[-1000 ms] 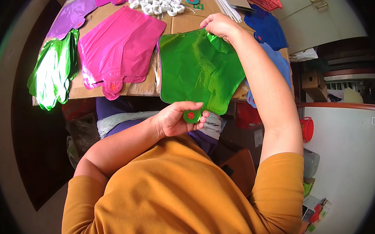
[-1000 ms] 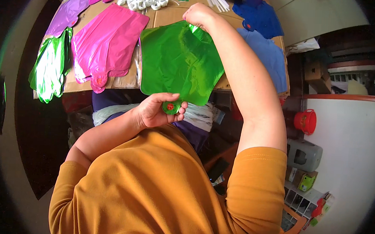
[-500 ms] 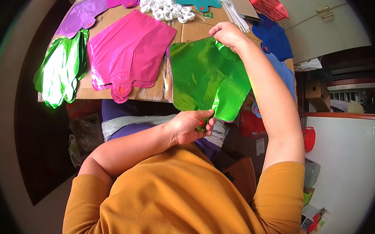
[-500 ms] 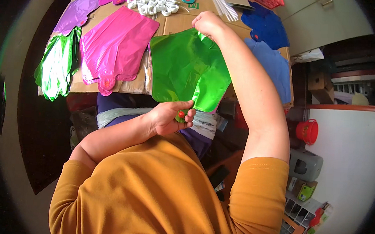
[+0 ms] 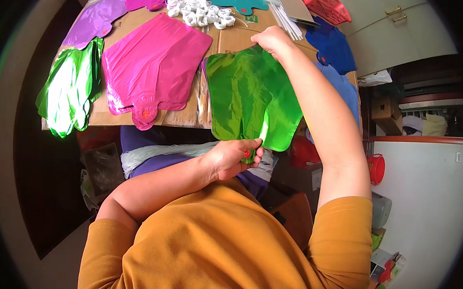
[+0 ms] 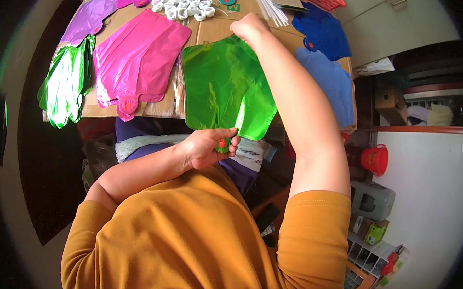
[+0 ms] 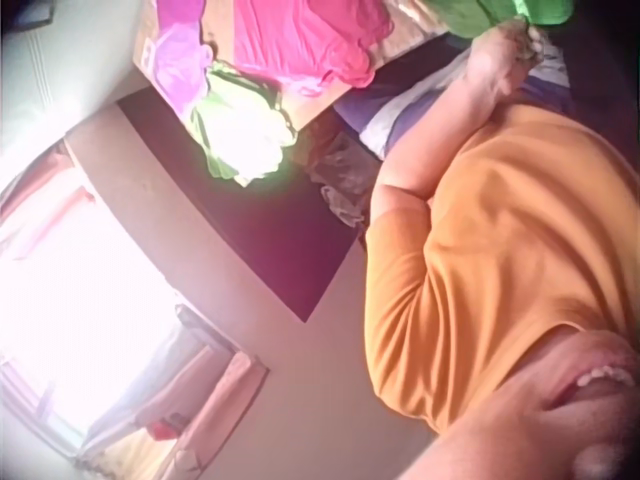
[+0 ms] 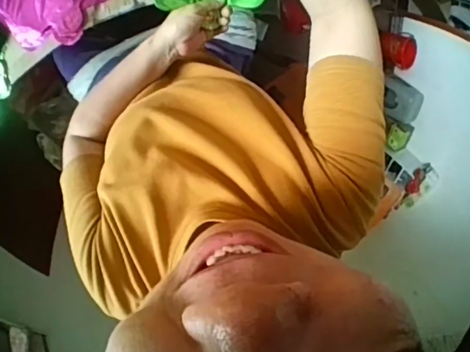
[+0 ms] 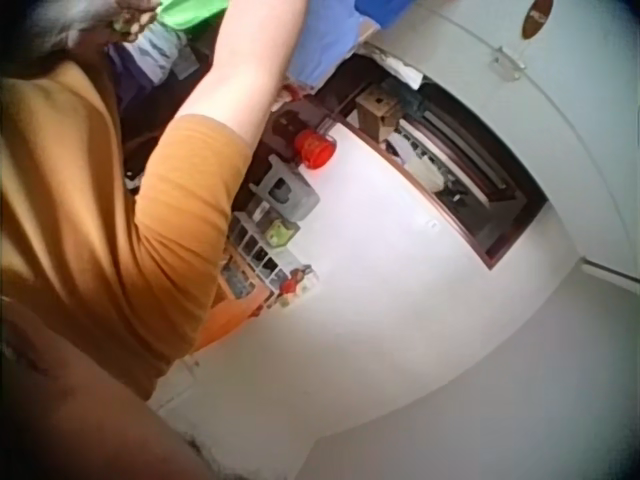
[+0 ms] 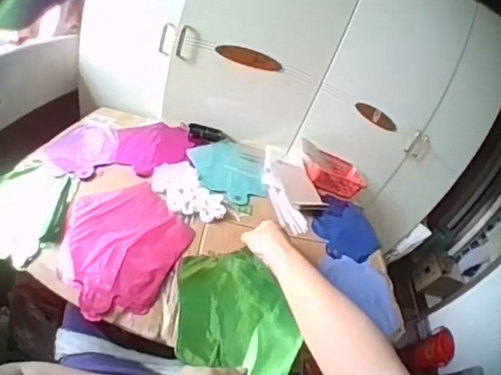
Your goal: Folding several colorful plastic sheets together and inserting them into a cardboard retail display package.
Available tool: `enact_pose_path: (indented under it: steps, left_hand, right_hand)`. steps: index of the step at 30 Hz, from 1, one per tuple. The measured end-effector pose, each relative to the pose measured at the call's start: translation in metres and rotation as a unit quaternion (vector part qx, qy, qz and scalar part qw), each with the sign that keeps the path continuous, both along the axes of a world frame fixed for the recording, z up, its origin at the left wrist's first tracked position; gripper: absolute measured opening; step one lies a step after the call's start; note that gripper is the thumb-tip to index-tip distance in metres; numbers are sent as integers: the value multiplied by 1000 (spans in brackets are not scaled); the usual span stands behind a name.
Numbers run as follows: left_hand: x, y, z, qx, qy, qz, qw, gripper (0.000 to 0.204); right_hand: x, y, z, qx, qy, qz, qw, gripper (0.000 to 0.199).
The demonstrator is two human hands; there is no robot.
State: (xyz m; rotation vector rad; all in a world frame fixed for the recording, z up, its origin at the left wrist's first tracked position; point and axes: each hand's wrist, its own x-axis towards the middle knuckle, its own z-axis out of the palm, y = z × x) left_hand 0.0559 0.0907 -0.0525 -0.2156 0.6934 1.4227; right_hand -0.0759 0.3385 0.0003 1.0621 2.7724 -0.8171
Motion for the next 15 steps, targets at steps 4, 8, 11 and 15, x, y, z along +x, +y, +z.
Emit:
enact_pose_path:
  steps: [4, 8, 11, 15]
  left_hand:
    - [0, 0, 4, -7, 8, 10, 1000, 12]
    - [-2, 0, 3, 9, 2, 4, 1000, 13]
    - [-4, 0, 4, 20, -10, -9, 1000, 13]
    - [-5, -1, -2, 17, -16, -10, 1000, 11]
  right_hand:
    - [-6, -9, 6, 61, -53, -9, 997, 19]
    - [-8, -3, -4, 67, -25, -2, 997, 20]
    - [-10, 2, -5, 54, -48, 12, 997, 22]
    - [-3, -3, -2, -17, 55, 6, 998, 26]
